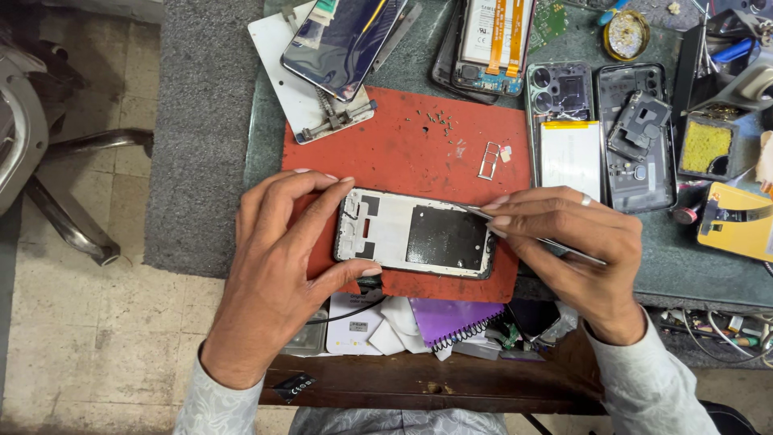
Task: The person disassembles a smartphone by prying open the back cover, removing the battery, and using tweezers to peel off internal adhesive strips. The person places removed components on the workbench.
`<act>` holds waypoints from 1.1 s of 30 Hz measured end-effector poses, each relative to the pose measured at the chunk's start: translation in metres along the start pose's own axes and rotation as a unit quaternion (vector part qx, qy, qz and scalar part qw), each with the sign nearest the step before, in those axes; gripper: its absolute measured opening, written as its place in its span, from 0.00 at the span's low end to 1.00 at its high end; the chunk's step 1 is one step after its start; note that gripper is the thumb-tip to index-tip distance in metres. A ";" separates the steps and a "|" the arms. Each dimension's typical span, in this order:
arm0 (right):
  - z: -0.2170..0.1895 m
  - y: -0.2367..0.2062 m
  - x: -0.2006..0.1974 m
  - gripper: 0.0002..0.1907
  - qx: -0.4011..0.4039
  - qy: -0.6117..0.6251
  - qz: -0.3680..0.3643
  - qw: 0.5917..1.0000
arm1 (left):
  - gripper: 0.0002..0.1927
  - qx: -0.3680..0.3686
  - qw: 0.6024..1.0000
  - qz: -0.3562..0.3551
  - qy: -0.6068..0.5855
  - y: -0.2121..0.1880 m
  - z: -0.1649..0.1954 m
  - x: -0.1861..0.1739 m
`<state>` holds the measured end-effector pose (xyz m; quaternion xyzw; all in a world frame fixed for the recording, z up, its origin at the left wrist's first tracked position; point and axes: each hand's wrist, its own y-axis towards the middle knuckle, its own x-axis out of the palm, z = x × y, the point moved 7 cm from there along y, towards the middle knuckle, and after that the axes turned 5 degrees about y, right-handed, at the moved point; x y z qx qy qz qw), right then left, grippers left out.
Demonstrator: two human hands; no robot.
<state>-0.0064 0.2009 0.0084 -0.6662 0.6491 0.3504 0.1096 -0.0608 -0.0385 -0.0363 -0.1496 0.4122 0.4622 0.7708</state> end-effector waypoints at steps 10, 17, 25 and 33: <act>-0.008 0.014 0.038 0.08 -0.030 0.039 -0.015 0.999 | 0.42 0.009 1.000 0.008 0.011 0.004 0.004 -0.002; -0.007 0.001 0.013 0.09 0.009 -0.025 0.014 1.000 | 0.42 0.013 1.000 0.019 0.001 0.001 0.002 -0.003; -0.013 0.015 0.041 0.10 -0.039 0.010 -0.010 0.999 | 0.43 0.011 1.000 0.017 -0.012 0.002 0.002 0.001; -0.011 0.005 0.021 0.08 0.008 -0.019 0.018 1.000 | 0.44 -0.016 0.999 0.026 -0.036 0.000 -0.003 0.004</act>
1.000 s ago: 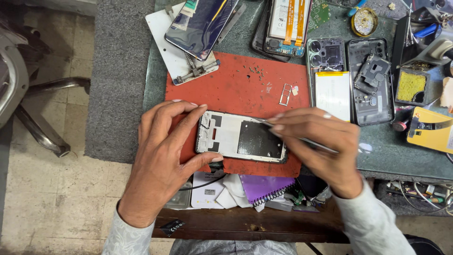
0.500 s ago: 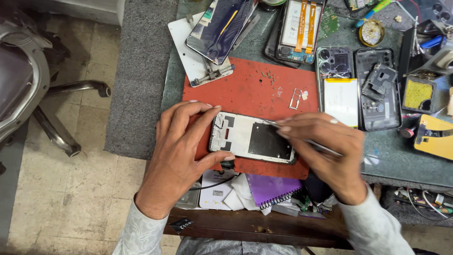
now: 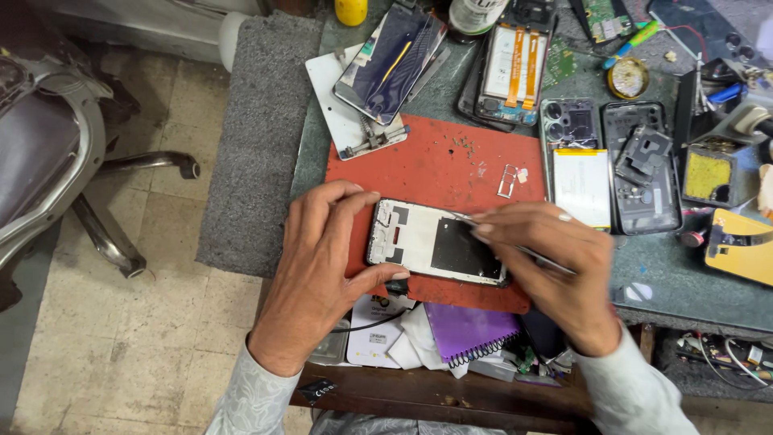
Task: The person disassembles a smartphone by prying open the back cover, removing the battery, and using tweezers to peel off internal adhesive strips. The person places removed components on the workbench.
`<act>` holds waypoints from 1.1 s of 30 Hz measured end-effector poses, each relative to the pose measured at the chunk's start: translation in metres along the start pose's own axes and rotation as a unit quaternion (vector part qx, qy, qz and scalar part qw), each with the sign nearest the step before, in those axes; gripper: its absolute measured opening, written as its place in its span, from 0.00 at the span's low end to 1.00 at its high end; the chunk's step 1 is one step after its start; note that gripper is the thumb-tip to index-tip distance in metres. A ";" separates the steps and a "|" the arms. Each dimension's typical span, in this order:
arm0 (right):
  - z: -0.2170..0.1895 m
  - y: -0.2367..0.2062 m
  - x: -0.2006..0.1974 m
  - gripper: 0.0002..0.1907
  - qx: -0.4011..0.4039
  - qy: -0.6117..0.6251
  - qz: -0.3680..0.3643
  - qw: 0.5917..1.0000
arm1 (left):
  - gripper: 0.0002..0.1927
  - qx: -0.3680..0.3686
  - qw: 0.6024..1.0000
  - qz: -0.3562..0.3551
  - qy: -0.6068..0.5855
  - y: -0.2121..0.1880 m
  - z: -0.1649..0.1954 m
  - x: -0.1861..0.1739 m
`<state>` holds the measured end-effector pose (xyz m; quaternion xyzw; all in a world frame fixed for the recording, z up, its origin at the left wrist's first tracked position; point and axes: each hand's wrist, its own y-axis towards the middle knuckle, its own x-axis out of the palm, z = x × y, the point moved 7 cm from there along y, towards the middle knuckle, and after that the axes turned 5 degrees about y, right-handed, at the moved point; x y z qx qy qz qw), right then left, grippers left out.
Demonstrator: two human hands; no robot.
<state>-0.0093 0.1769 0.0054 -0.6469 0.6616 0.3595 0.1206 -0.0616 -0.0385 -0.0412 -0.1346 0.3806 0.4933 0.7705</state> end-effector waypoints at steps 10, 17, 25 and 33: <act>-0.007 0.020 0.026 0.09 -0.009 0.048 -0.015 0.999 | 0.41 -0.026 1.000 0.001 -0.018 0.000 0.002 -0.003; -0.010 0.021 0.028 0.06 0.004 0.032 -0.007 0.999 | 0.42 -0.002 1.000 0.014 -0.011 0.001 0.003 -0.004; 0.000 0.032 0.050 0.07 0.067 0.120 -0.004 0.991 | 0.41 -0.003 0.999 0.018 -0.029 0.001 0.003 -0.004; -0.011 0.028 0.053 0.07 0.029 0.125 -0.054 0.990 | 0.42 0.001 0.999 0.021 -0.026 0.001 0.003 -0.003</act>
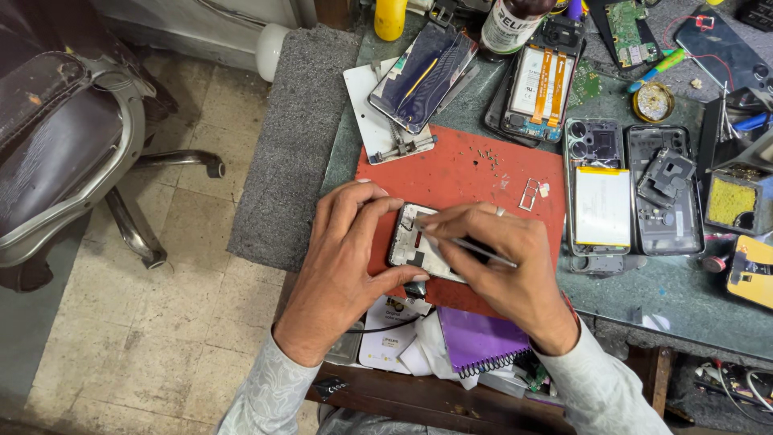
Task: The person disassembles a smartphone by prying open the back cover, removing the battery, and using tweezers to peel off internal adhesive strips. The person places removed components on the workbench.
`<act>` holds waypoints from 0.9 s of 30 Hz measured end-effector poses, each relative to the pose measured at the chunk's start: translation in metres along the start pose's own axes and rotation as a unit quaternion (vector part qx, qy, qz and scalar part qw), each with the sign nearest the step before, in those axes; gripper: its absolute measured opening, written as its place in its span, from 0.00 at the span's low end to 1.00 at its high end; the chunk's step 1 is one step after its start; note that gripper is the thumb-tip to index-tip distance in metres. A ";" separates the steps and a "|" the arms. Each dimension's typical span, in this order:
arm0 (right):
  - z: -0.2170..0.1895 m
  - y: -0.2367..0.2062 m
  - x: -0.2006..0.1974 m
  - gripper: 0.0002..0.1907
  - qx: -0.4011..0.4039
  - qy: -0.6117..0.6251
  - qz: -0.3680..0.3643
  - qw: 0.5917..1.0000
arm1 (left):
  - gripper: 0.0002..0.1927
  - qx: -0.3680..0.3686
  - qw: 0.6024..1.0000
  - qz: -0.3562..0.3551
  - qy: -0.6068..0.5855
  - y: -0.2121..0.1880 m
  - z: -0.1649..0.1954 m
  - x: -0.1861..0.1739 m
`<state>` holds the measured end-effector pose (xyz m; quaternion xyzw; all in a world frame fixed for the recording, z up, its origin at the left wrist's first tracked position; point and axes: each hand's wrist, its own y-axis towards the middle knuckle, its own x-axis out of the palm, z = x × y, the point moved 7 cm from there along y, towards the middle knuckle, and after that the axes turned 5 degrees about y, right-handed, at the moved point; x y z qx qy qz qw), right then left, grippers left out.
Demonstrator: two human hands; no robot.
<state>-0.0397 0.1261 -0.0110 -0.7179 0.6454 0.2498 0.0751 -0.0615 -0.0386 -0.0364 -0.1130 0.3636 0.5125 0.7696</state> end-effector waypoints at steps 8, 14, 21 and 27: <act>-0.006 -0.002 0.003 0.07 -0.029 -0.008 -0.039 0.999 | 0.42 0.002 1.000 0.000 0.004 -0.001 0.001 -0.002; 0.006 0.012 -0.006 0.05 -0.010 -0.017 -0.001 1.000 | 0.42 0.008 1.000 -0.001 0.011 0.000 0.002 -0.003; -0.012 -0.008 0.007 0.06 -0.028 0.023 -0.075 0.996 | 0.42 0.011 1.000 0.002 0.011 -0.002 0.002 -0.003; 0.002 0.012 -0.004 0.06 -0.018 -0.029 -0.024 0.999 | 0.42 0.008 1.000 0.001 0.011 -0.001 0.003 -0.002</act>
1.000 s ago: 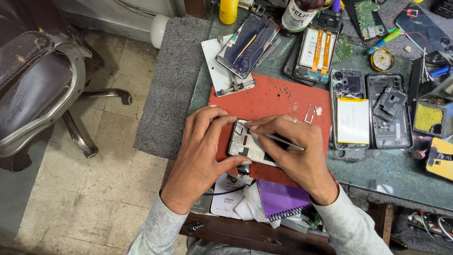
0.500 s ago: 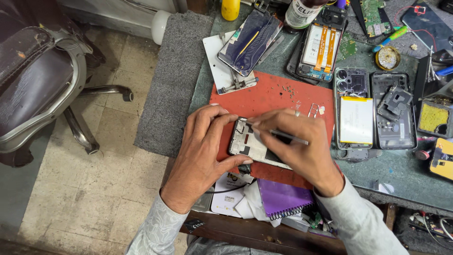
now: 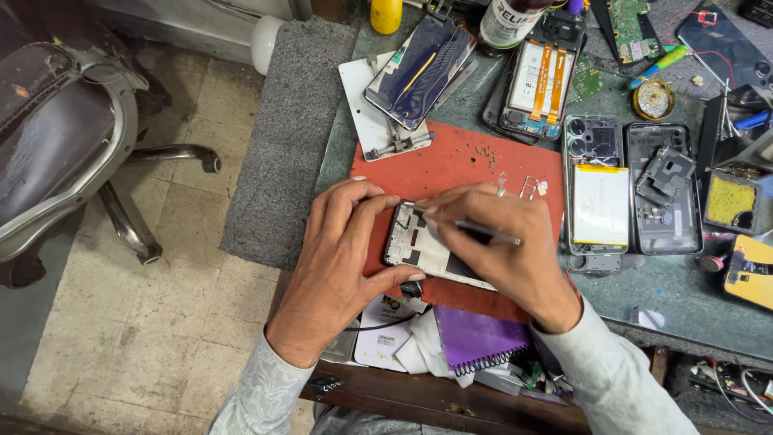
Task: The person disassembles a smartphone by prying open the back cover, removing the battery, and using tweezers to peel off internal adhesive strips. The person places removed components on the workbench.
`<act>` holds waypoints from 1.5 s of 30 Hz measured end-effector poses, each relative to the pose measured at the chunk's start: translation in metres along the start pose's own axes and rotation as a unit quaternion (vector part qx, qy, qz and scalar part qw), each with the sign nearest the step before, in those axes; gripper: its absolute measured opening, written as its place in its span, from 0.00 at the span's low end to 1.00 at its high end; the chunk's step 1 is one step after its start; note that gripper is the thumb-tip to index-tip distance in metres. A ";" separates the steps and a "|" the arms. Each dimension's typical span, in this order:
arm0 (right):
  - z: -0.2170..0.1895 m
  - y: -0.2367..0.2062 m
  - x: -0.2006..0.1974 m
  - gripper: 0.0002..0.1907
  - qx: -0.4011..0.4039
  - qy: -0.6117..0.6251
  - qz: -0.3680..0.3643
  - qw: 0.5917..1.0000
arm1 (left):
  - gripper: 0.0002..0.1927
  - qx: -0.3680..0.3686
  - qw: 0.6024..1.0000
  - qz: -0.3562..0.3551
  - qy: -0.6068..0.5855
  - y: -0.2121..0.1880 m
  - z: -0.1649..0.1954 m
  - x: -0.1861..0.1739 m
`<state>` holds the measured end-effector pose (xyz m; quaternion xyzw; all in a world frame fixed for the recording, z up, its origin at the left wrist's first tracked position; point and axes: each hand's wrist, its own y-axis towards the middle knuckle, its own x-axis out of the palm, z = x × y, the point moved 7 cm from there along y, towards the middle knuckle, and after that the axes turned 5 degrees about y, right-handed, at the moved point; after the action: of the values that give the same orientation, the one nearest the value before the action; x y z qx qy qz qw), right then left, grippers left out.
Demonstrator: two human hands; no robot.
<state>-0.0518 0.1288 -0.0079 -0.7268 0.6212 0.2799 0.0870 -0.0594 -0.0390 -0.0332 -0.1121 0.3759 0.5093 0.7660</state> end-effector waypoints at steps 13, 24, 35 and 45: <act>0.000 -0.001 -0.002 0.06 -0.020 -0.003 -0.008 1.000 | 0.41 0.001 1.000 -0.009 0.013 0.001 0.000 -0.001; -0.009 -0.015 -0.010 0.06 -0.056 -0.075 0.030 0.995 | 0.43 -0.002 1.000 -0.005 0.007 -0.001 -0.003 0.005; -0.004 -0.010 -0.002 0.09 -0.046 0.021 -0.002 0.999 | 0.43 -0.002 1.000 -0.005 0.007 0.001 -0.001 0.001; 0.010 -0.028 -0.008 0.04 0.044 0.071 0.051 0.995 | 0.15 0.028 0.997 0.039 0.061 0.022 0.009 -0.017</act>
<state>-0.0285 0.1462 -0.0189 -0.7076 0.6737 0.2045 0.0602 -0.0772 -0.0359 -0.0103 -0.1065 0.4402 0.5202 0.7240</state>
